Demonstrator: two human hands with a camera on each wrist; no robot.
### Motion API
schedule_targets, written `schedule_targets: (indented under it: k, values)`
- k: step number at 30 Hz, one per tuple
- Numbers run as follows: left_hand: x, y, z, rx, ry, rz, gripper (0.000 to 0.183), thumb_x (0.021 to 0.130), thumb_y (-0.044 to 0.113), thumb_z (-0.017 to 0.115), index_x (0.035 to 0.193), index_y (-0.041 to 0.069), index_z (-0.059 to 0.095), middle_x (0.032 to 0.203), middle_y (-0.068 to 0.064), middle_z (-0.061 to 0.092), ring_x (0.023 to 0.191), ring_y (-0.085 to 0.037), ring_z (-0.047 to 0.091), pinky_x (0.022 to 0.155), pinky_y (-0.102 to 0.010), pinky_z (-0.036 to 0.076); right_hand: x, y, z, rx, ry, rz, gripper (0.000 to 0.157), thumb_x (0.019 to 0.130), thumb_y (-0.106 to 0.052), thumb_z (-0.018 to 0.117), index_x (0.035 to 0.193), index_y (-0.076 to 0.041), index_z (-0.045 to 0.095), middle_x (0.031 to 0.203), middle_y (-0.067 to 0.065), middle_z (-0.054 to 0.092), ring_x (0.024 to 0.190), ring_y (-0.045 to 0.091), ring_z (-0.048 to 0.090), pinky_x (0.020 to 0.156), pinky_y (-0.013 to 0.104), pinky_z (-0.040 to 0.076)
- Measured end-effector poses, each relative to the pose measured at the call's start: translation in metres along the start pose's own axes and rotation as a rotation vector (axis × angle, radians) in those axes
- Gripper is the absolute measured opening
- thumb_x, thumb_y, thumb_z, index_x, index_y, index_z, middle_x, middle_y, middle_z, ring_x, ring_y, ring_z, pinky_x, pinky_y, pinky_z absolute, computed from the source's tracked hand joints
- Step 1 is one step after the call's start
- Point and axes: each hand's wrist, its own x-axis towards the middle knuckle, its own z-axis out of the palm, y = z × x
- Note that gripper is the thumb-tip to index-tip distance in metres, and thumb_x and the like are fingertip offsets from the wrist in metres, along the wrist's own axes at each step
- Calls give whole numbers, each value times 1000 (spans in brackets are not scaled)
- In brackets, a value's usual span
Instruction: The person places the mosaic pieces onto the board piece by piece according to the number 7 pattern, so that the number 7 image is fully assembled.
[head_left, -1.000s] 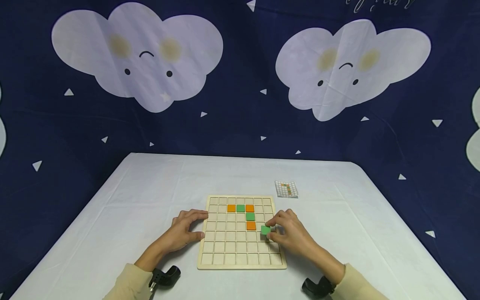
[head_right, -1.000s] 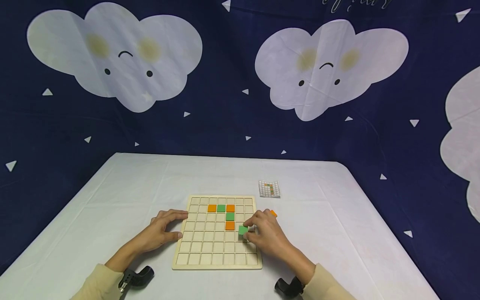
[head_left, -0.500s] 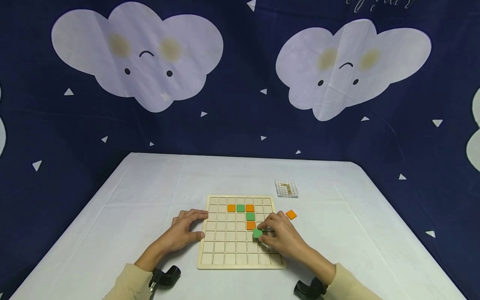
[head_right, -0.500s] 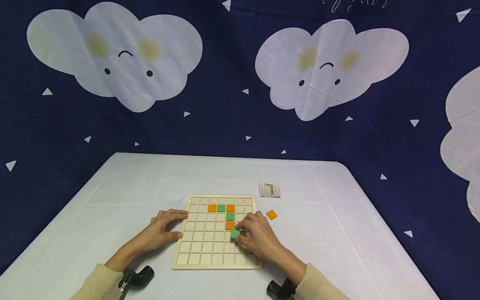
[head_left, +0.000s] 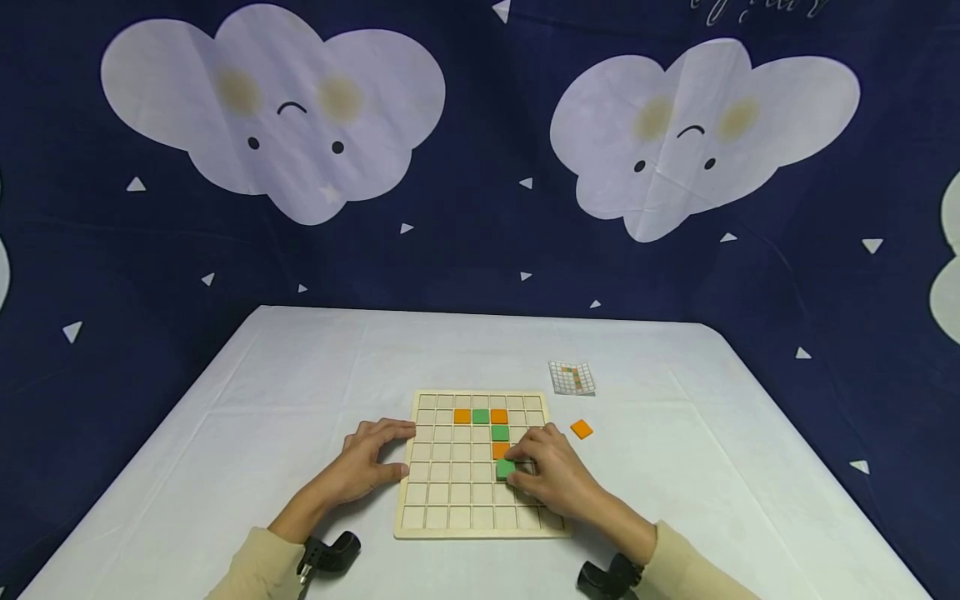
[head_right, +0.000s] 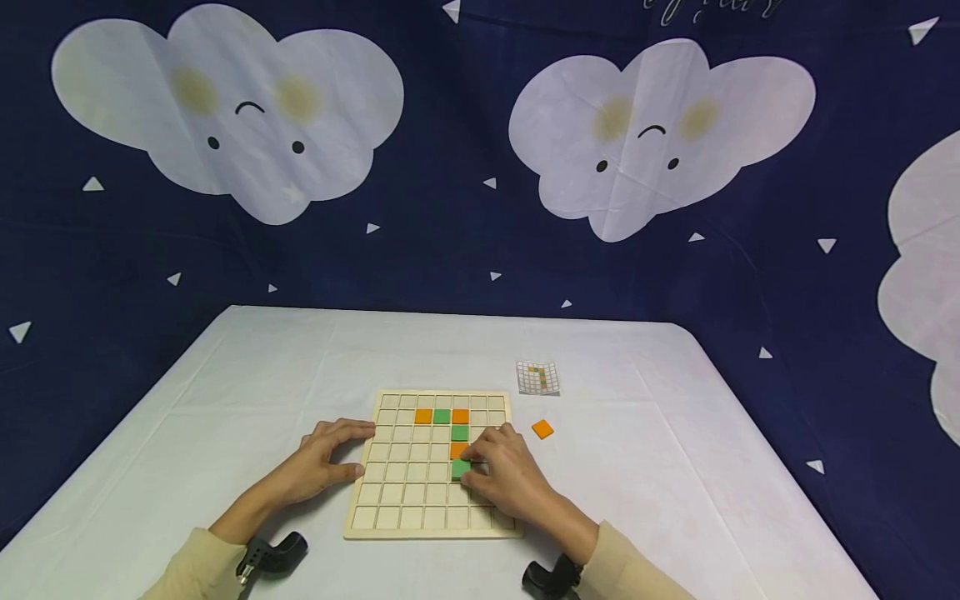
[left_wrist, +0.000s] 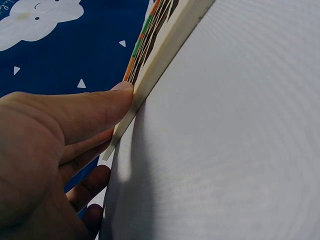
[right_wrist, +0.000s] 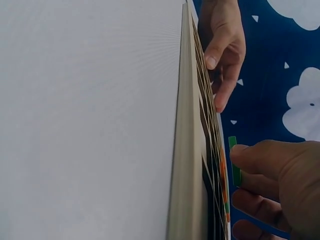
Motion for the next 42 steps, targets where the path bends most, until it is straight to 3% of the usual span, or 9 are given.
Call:
schedule_targets:
  k: [8,22,42]
  values:
    - [0,1,0,1,-2,-11,50,78,18,73,125,11,59,138,-4,52,121,-25,38,91,-41,22,3,-1,4,-37,-8,9,19,73,-22,77,91,-18,72,89,-10,60,86,6,40,78,27,36]
    - [1,1,2,-15,3,-20,50,76,18,74,124,11,59,138,-4,52,121,-25,39,93,-43,21,3,2,7,-104,18,-60,21,73,-25,78,92,-20,72,89,-10,61,86,6,42,79,28,36]
    - [0,1,1,-13,5,-8,50,77,17,73,124,11,59,138,-4,52,122,-25,38,90,-41,22,3,2,7,-104,13,-67,23,72,-28,80,92,-20,72,90,-9,61,86,7,43,80,29,37]
